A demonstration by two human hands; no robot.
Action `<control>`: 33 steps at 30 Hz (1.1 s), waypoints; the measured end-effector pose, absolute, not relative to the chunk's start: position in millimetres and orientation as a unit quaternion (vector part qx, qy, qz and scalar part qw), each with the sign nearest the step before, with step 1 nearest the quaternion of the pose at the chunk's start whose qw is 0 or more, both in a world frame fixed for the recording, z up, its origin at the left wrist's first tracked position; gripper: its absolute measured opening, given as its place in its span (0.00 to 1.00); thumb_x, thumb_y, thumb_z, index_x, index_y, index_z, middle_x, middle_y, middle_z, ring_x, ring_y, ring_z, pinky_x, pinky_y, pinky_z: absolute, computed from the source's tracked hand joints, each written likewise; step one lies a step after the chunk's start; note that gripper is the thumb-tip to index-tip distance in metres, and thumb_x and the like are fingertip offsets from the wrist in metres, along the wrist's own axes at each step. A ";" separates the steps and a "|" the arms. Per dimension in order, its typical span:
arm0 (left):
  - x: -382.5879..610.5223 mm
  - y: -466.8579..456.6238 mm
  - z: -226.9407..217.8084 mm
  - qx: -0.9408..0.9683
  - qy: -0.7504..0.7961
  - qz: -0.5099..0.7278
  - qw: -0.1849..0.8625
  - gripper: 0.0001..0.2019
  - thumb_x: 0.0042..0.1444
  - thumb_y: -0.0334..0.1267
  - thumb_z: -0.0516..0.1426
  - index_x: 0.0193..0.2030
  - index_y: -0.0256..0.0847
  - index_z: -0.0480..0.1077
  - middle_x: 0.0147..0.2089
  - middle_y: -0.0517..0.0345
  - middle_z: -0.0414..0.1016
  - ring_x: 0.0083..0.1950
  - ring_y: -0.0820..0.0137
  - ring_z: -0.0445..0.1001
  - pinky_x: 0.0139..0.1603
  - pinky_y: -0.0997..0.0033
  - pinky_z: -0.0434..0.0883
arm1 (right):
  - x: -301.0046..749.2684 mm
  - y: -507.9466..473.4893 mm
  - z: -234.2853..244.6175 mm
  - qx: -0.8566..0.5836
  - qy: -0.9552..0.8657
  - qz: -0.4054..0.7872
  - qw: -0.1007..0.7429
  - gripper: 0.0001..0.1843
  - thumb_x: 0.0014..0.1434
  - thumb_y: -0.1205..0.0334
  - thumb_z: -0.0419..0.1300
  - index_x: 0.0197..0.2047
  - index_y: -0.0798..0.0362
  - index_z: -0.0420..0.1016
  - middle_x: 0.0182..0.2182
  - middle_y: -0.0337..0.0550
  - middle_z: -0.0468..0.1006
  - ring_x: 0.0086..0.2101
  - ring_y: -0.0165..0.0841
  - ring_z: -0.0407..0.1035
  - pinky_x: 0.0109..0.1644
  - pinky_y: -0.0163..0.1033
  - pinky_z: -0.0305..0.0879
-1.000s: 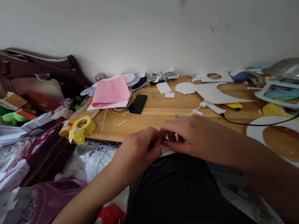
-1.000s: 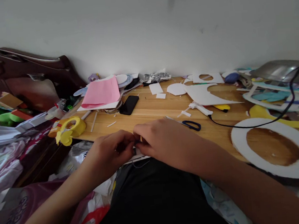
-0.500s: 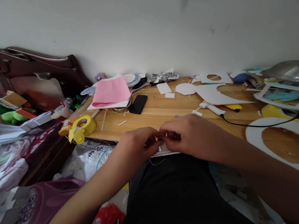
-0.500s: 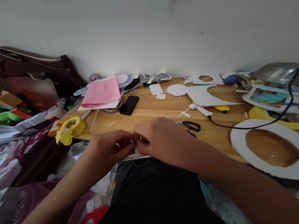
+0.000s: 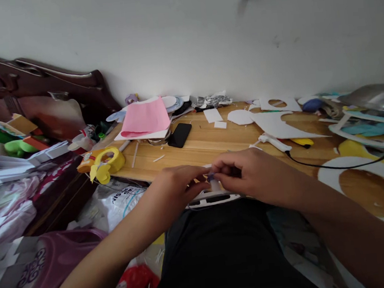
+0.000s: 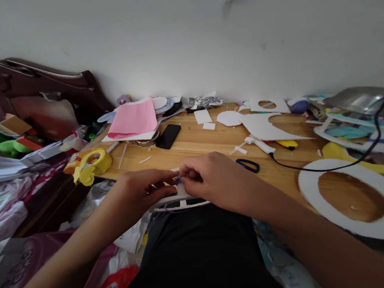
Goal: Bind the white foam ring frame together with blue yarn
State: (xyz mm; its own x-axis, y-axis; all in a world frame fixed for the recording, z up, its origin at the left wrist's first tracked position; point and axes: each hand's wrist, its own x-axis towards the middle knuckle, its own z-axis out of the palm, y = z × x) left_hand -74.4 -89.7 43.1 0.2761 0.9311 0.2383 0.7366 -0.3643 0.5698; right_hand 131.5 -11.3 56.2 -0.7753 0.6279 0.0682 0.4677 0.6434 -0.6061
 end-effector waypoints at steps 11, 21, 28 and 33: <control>-65.8 -104.9 36.6 0.732 0.600 0.265 0.186 0.03 0.58 0.34 0.65 0.38 0.38 0.77 0.31 0.61 0.81 0.29 0.74 0.76 0.30 0.77 0.66 | 138.6 -30.2 48.8 -0.321 -0.895 0.271 0.150 0.06 0.64 0.60 0.60 0.37 0.49 0.79 0.28 0.35 0.80 0.27 0.28 0.70 0.30 0.34 0.59; -71.2 -112.6 28.9 0.772 0.548 0.293 0.135 0.04 0.63 0.34 0.62 0.42 0.38 0.78 0.31 0.60 0.81 0.26 0.77 0.75 0.29 0.79 0.66 | 149.8 -38.3 35.6 -0.335 -0.885 0.280 0.160 0.06 0.68 0.58 0.58 0.41 0.47 0.75 0.33 0.34 0.80 0.30 0.30 0.73 0.34 0.37 0.62; -72.9 -116.0 28.8 0.800 0.513 0.295 0.100 0.07 0.67 0.37 0.58 0.48 0.42 0.76 0.34 0.60 0.80 0.31 0.75 0.76 0.32 0.77 0.67 | 153.8 -43.9 31.2 -0.315 -0.869 0.303 0.231 0.04 0.68 0.60 0.58 0.40 0.48 0.72 0.38 0.38 0.78 0.36 0.32 0.72 0.40 0.39 0.67; -70.0 -112.1 36.5 0.828 0.492 0.256 0.085 0.09 0.69 0.37 0.55 0.50 0.42 0.75 0.39 0.57 0.78 0.36 0.73 0.77 0.35 0.75 0.69 | 143.5 -45.3 23.1 -0.330 -0.814 0.377 0.294 0.02 0.67 0.61 0.59 0.40 0.49 0.72 0.43 0.42 0.80 0.43 0.34 0.75 0.44 0.38 0.72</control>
State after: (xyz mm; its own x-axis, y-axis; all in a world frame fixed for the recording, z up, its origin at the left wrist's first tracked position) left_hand -70.0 -112.1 36.5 0.3855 0.8576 0.3404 0.7705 -0.5022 0.3925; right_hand 143.5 -45.3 23.1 -0.6094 0.7587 0.2300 0.3161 0.4986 -0.8071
